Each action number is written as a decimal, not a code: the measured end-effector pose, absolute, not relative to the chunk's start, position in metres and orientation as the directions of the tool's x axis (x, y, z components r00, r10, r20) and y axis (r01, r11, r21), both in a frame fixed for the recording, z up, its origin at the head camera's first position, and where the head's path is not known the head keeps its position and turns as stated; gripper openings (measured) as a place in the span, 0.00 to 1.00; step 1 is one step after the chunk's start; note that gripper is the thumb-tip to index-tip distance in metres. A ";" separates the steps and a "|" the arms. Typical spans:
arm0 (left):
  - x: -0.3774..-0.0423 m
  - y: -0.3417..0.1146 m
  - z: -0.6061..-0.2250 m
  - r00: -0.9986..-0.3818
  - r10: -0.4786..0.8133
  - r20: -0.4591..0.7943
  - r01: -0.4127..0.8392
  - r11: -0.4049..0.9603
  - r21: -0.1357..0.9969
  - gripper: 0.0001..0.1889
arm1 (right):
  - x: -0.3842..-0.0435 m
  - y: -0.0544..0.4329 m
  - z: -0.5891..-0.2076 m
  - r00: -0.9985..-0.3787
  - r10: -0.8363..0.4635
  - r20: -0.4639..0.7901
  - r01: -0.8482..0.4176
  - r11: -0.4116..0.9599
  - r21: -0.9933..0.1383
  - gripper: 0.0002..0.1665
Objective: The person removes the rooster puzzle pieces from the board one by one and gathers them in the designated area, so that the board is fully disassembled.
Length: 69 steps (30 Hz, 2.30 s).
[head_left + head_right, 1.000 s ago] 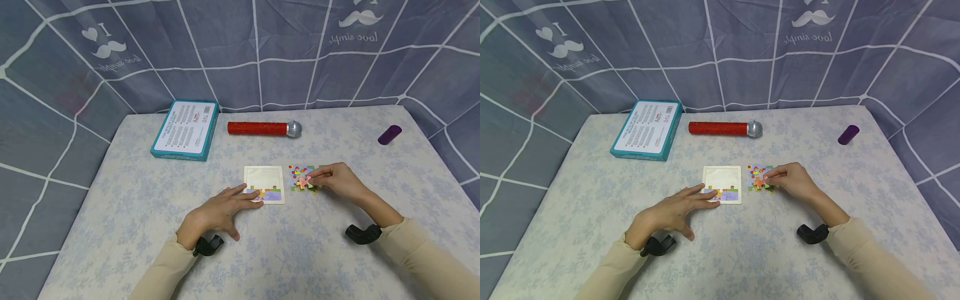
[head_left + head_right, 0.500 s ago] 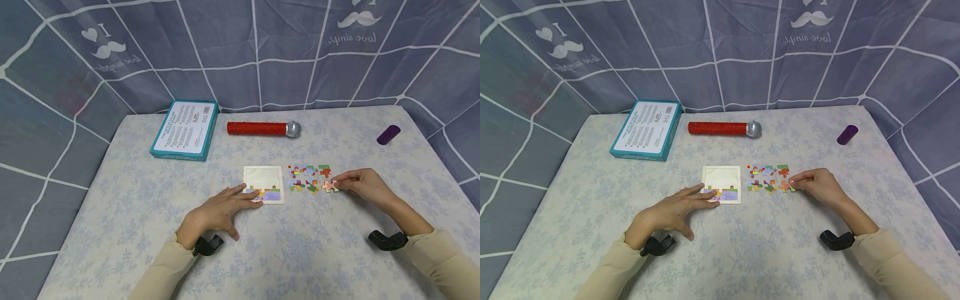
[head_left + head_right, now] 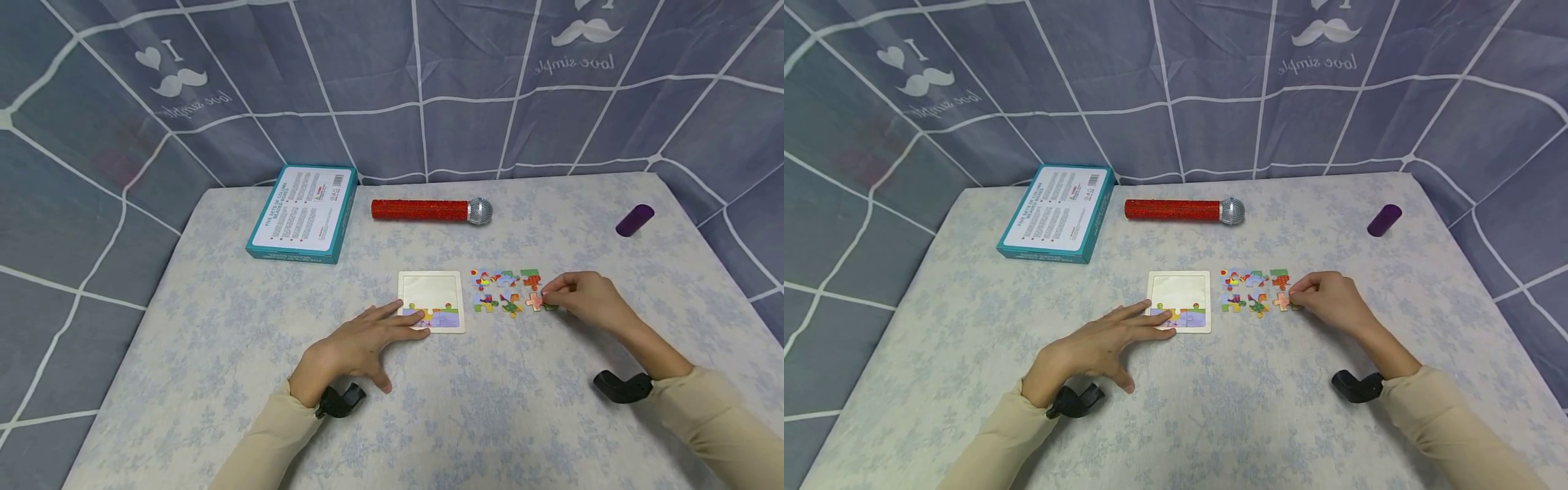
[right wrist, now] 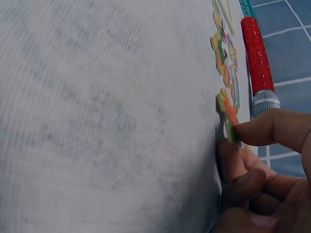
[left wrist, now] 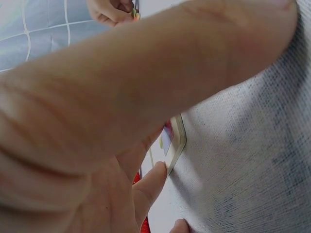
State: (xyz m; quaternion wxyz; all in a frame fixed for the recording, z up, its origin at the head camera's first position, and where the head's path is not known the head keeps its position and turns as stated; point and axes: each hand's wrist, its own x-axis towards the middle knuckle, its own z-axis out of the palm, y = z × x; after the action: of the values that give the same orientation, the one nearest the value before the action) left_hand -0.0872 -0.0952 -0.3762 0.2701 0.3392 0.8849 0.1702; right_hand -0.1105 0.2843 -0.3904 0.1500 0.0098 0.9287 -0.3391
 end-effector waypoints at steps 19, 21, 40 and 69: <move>-0.087 -0.095 -0.377 -0.614 0.698 -0.368 0.512 0.708 0.487 0.51 | -0.102 0.273 -0.385 -0.989 -0.066 -0.132 0.025 0.807 -0.590 0.11; -0.087 -0.095 -0.377 -0.614 0.698 -0.367 0.515 0.707 0.485 0.51 | -0.100 0.264 -0.381 -0.995 -0.072 -0.066 -0.018 0.797 -0.604 0.08; -0.088 -0.096 -0.377 -0.603 0.719 -0.347 0.557 0.690 0.462 0.50 | -0.115 0.134 -0.391 -0.856 -0.516 -0.020 -0.400 0.687 -0.606 0.15; -0.134 -0.110 -0.375 -0.760 0.613 -0.219 0.487 0.758 0.434 0.36 | -0.111 0.112 -0.381 -0.898 -0.422 -0.125 -0.295 0.787 -0.542 0.17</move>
State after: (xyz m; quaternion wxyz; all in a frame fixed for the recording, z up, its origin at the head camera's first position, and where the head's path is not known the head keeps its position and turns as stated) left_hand -0.1336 -0.1100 -0.3754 0.1765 0.2984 0.9208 0.1785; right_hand -0.1107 0.1124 -0.3813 0.1206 -0.1911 0.9376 -0.2644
